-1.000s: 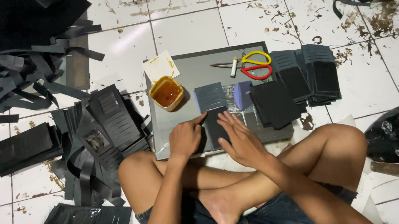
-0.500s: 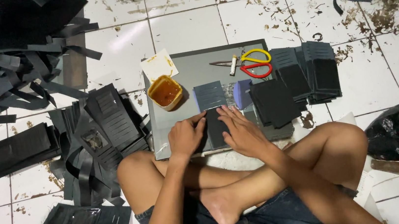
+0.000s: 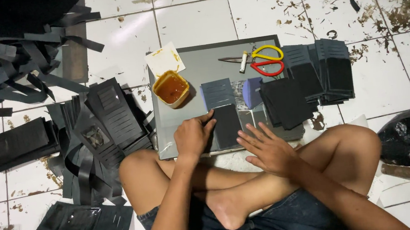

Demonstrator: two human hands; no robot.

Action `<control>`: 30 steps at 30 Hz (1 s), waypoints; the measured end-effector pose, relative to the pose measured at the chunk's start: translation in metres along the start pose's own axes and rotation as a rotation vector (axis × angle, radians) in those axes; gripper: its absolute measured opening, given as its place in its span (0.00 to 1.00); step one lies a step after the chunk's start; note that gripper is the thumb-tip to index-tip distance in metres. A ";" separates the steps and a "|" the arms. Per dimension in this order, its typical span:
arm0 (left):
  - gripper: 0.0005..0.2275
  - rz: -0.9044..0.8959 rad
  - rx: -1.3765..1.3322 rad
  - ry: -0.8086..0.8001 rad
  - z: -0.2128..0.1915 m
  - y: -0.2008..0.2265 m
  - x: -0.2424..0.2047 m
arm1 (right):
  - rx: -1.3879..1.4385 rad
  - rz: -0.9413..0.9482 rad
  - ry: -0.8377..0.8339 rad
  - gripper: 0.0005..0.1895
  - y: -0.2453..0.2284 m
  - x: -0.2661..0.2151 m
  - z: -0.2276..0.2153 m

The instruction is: Applying adhesive to leather components and assembling them into wallets

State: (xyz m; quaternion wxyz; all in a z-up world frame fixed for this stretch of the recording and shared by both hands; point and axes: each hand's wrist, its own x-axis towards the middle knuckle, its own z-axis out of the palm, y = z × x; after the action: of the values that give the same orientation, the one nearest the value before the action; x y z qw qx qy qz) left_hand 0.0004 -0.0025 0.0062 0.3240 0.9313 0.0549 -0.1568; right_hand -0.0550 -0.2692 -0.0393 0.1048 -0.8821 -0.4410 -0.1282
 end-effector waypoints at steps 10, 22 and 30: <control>0.14 -0.020 -0.035 0.004 -0.001 0.000 -0.003 | 0.116 0.093 0.147 0.28 -0.027 0.040 -0.004; 0.13 -0.043 -0.047 0.018 -0.004 0.004 -0.005 | 0.073 0.060 -0.171 0.41 -0.034 0.013 -0.003; 0.14 -0.021 -0.051 0.026 0.000 -0.001 -0.006 | 0.271 0.341 0.145 0.32 -0.053 0.031 -0.004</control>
State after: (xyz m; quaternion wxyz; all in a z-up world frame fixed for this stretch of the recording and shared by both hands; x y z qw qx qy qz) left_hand -0.0059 -0.0013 0.0077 0.3453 0.9241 0.0731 -0.1466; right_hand -0.0800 -0.2162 -0.0216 0.2739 -0.9103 -0.2899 -0.1111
